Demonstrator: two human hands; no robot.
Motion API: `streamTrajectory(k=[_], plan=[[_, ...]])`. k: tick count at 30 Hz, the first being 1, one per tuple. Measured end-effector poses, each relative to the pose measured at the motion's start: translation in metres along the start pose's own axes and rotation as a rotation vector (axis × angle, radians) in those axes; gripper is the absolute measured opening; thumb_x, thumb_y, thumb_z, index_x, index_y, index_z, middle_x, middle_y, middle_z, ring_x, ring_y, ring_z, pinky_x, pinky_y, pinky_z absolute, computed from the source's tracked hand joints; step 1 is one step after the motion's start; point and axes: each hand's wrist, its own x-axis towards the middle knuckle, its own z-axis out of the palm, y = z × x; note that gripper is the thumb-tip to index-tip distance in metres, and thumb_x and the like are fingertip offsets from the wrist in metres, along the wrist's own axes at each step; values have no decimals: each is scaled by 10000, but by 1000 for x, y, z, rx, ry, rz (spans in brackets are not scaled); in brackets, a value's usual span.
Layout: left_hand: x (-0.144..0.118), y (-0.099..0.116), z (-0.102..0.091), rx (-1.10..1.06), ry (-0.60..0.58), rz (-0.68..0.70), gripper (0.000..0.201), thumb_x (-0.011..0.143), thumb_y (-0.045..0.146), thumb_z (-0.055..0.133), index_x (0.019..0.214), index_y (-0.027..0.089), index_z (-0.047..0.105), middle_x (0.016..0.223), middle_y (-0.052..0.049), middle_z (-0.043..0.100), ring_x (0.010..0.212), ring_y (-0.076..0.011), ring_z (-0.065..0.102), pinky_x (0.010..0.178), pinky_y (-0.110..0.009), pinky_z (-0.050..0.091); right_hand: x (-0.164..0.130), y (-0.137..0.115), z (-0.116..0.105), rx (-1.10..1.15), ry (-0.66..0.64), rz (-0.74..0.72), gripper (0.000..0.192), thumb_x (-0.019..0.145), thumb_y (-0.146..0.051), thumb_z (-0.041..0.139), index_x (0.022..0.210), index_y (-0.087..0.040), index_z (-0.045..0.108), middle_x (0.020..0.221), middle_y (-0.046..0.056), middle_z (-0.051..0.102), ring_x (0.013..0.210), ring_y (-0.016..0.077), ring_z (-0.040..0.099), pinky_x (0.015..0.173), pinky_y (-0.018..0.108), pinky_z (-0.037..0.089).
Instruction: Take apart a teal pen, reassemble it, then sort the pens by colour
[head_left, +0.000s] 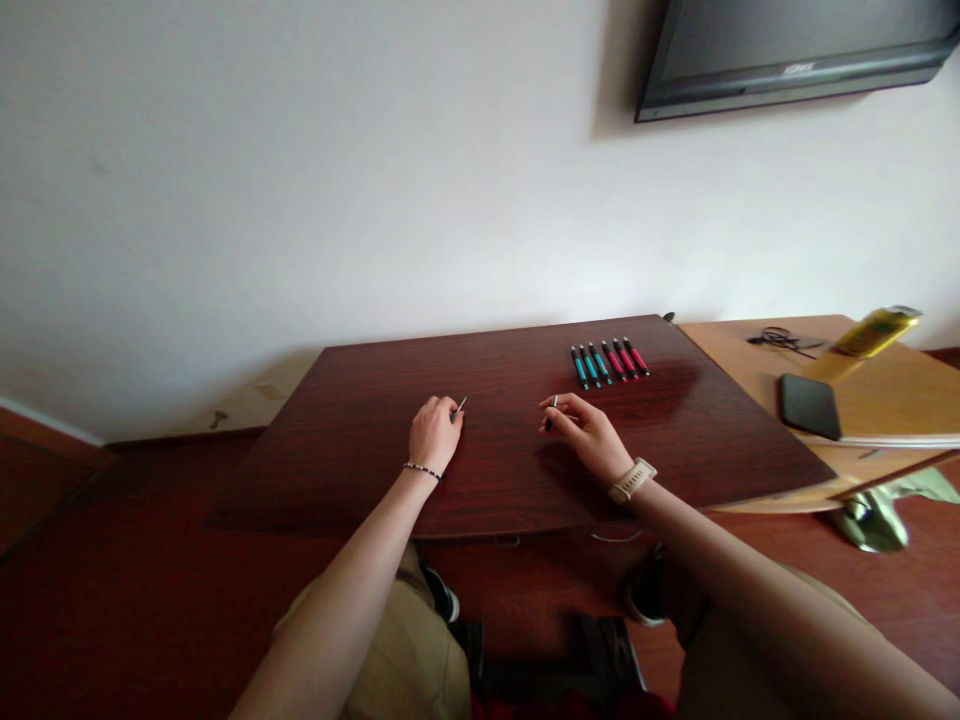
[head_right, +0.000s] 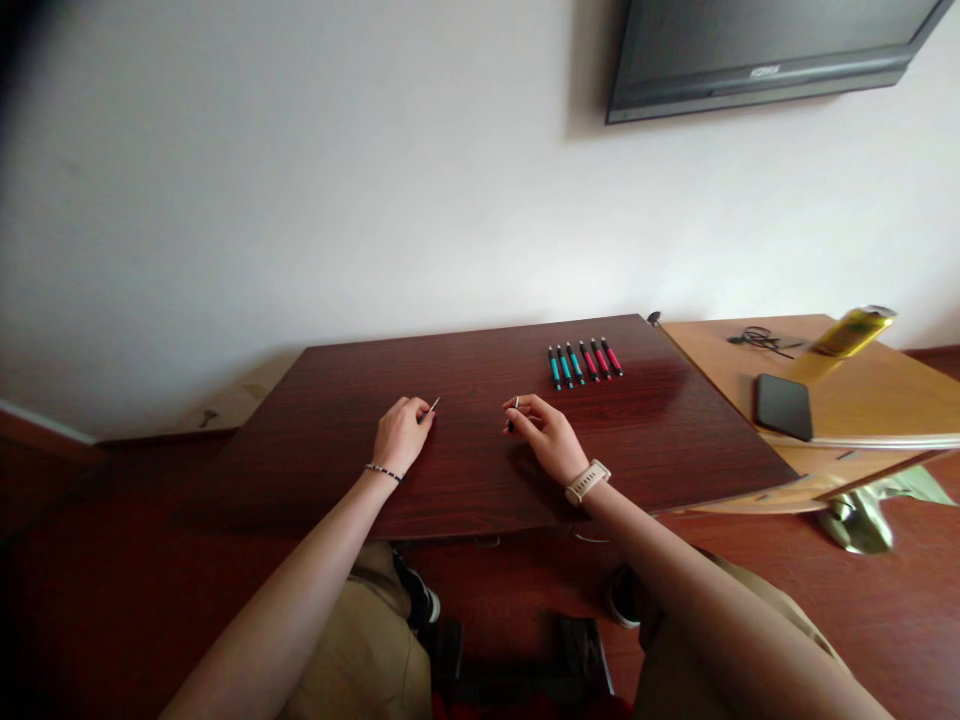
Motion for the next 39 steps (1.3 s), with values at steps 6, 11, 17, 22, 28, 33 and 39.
streamTrajectory(k=[6,11,17,22,28,33,39], plan=[[-1,-1,-1,-28,-3,-6,112,953,313,686,907,212,698,930,-62,675,851,-224,646,789,-329,489,0,7,-1,-54,-46,37,343,922,-487,715,1155,-235,698,970,48,747,846,209,743,787,334,591],[-6,12,-9,-133,99,96,88,965,293,661,990,215,693,1004,-84,678,975,-244,641,878,-355,505,-1,9,3,-38,-57,45,378,829,-481,815,1079,-230,682,966,52,763,869,214,731,812,341,598],[-18,50,-17,-732,-211,278,221,995,340,615,1178,241,690,1038,-39,738,877,-175,691,751,-282,532,-5,1,10,-184,-159,-32,285,923,-494,712,987,-219,749,936,43,778,846,213,705,809,337,556],[-23,64,-17,-943,-325,219,210,980,384,621,1026,201,712,1002,-50,748,909,-191,702,860,-331,559,-6,-3,11,-174,-211,-57,260,968,-456,664,1033,-226,767,986,44,792,883,225,718,847,349,551],[-23,63,-16,-1045,-372,149,205,953,365,649,975,171,711,872,-48,743,819,-179,708,820,-325,571,-7,-5,10,-256,-190,-81,214,957,-423,693,1004,-232,775,950,35,795,860,219,723,810,329,538],[-24,62,-12,-1068,-389,113,229,941,385,661,967,161,706,866,-61,747,786,-178,701,780,-315,570,-9,-2,12,-378,-132,-142,177,954,-408,705,980,-245,767,927,29,781,818,208,709,767,318,525],[-27,66,-10,-1001,-408,36,382,975,512,591,813,173,653,684,-20,666,606,-147,617,629,-263,491,-10,-5,14,-501,-67,-253,155,954,-389,712,905,-242,704,872,40,721,798,210,659,727,315,498]])
